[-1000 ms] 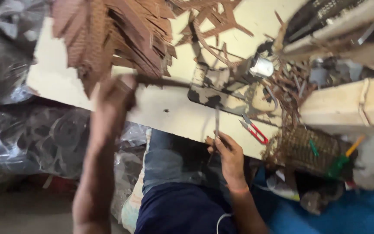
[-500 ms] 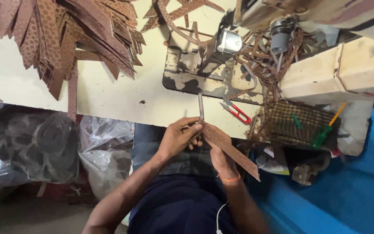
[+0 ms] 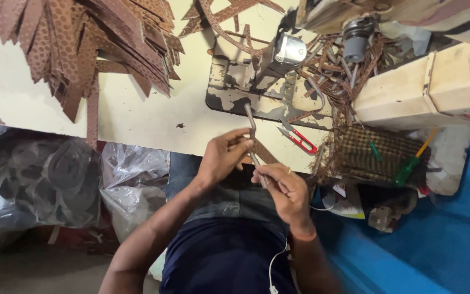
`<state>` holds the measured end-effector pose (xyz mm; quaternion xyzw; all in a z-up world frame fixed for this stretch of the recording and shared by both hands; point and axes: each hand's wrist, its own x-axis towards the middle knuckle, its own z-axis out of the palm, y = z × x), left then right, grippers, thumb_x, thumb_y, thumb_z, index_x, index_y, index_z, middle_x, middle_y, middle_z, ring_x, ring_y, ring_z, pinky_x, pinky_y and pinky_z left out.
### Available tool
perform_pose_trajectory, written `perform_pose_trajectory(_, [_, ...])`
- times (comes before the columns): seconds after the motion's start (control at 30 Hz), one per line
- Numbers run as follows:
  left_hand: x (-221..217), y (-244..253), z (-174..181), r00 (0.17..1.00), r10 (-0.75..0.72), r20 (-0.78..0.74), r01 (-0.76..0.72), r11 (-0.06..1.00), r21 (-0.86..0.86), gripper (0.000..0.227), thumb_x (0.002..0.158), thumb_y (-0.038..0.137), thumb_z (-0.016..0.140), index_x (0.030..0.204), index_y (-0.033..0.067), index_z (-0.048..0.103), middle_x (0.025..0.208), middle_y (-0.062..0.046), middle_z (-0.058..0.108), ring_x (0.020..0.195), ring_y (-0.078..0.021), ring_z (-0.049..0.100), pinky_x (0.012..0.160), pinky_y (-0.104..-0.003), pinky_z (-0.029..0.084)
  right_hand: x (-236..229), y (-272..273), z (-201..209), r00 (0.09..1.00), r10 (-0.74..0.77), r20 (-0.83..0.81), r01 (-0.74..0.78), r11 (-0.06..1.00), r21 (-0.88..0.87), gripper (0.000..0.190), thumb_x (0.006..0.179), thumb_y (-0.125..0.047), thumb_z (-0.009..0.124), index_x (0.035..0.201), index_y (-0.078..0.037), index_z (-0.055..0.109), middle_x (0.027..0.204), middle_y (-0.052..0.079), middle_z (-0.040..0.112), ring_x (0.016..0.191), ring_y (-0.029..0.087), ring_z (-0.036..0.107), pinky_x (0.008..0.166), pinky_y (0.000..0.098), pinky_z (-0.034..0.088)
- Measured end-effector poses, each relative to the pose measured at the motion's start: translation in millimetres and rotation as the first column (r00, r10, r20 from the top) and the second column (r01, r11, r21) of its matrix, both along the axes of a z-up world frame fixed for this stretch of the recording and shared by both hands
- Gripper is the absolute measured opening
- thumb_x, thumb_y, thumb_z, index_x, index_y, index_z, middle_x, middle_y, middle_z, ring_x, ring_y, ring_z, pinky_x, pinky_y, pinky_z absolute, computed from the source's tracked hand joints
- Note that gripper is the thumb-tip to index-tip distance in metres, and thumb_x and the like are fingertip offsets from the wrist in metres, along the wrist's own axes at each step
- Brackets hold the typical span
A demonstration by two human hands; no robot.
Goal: Trimming excess material from patterned leather shoe straps using small scissors.
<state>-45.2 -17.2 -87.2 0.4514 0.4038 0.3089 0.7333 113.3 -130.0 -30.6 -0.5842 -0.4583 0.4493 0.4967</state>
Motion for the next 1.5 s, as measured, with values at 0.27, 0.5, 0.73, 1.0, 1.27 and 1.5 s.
perform_pose_trajectory(0.27, [-3, -45, -1, 0.974, -0.202, -0.102, 0.198, 0.979, -0.047, 0.032, 0.099, 0.018, 0.065, 0.127, 0.0057, 0.073, 0.095, -0.006, 0.075, 0.065, -0.0066, 0.062, 0.053, -0.024, 0.055, 16, 30, -3, 0.963, -0.075, 0.259, 0.070, 0.997, 0.029, 0.015, 0.094, -0.008, 0.074, 0.103, 0.005, 0.077, 0.114, 0.010, 0.070, 0.102, 0.016, 0.066, 0.087, 0.0273, 0.053])
perform_pose_trajectory(0.5, [-7, -50, 8, 0.962, -0.155, -0.225, 0.204, 0.956, 0.213, 0.031, 0.092, 0.017, 0.075, 0.118, 0.0004, 0.074, 0.101, -0.012, 0.081, 0.088, -0.0091, 0.072, 0.080, -0.028, 0.059, 24, 23, -15, 0.981, -0.077, -0.180, 0.052, 0.989, -0.139, 0.016, 0.093, -0.002, 0.073, 0.108, 0.005, 0.076, 0.105, 0.008, 0.076, 0.098, 0.013, 0.068, 0.090, 0.0263, 0.054])
perform_pose_trajectory(0.73, [-6, -58, 5, 0.962, -0.152, -0.225, 0.196, 0.962, 0.190, 0.031, 0.092, 0.016, 0.075, 0.118, 0.0013, 0.073, 0.104, -0.012, 0.081, 0.091, -0.0098, 0.074, 0.080, -0.028, 0.060, 25, 17, -27, 0.962, -0.166, -0.215, 0.136, 0.979, -0.150, 0.017, 0.089, 0.003, 0.077, 0.106, 0.005, 0.074, 0.098, 0.007, 0.073, 0.088, 0.009, 0.066, 0.081, 0.0222, 0.053])
perform_pose_trajectory(1.0, [1, -70, 3, 0.973, -0.085, -0.213, 0.123, 0.978, 0.170, 0.021, 0.095, 0.015, 0.071, 0.110, 0.0006, 0.066, 0.088, -0.011, 0.078, 0.077, -0.0080, 0.072, 0.067, -0.028, 0.058, 21, 24, -31, 0.934, -0.245, -0.259, 0.232, 0.969, -0.078, 0.020, 0.088, 0.008, 0.077, 0.101, 0.000, 0.064, 0.096, 0.006, 0.070, 0.088, 0.010, 0.068, 0.080, 0.0243, 0.057])
perform_pose_trajectory(1.27, [-1, -68, 21, 0.933, -0.100, -0.346, 0.176, 0.965, 0.194, 0.025, 0.092, 0.018, 0.079, 0.106, -0.0003, 0.070, 0.067, -0.013, 0.068, 0.059, -0.0080, 0.053, 0.053, -0.029, 0.044, 21, 33, -37, 0.929, -0.259, -0.263, 0.257, 0.966, -0.042, 0.020, 0.088, 0.010, 0.075, 0.099, -0.001, 0.062, 0.095, 0.007, 0.070, 0.092, 0.014, 0.070, 0.085, 0.0281, 0.060])
perform_pose_trajectory(1.5, [-1, -64, 4, 0.987, -0.074, -0.141, 0.096, 0.984, 0.151, 0.024, 0.093, 0.012, 0.075, 0.110, -0.0027, 0.066, 0.091, -0.006, 0.078, 0.082, -0.0055, 0.069, 0.070, -0.024, 0.058, 18, 40, -41, 0.918, -0.265, -0.295, 0.273, 0.962, -0.014, 0.020, 0.090, 0.010, 0.075, 0.099, -0.002, 0.062, 0.096, 0.007, 0.070, 0.093, 0.014, 0.070, 0.086, 0.0283, 0.059])
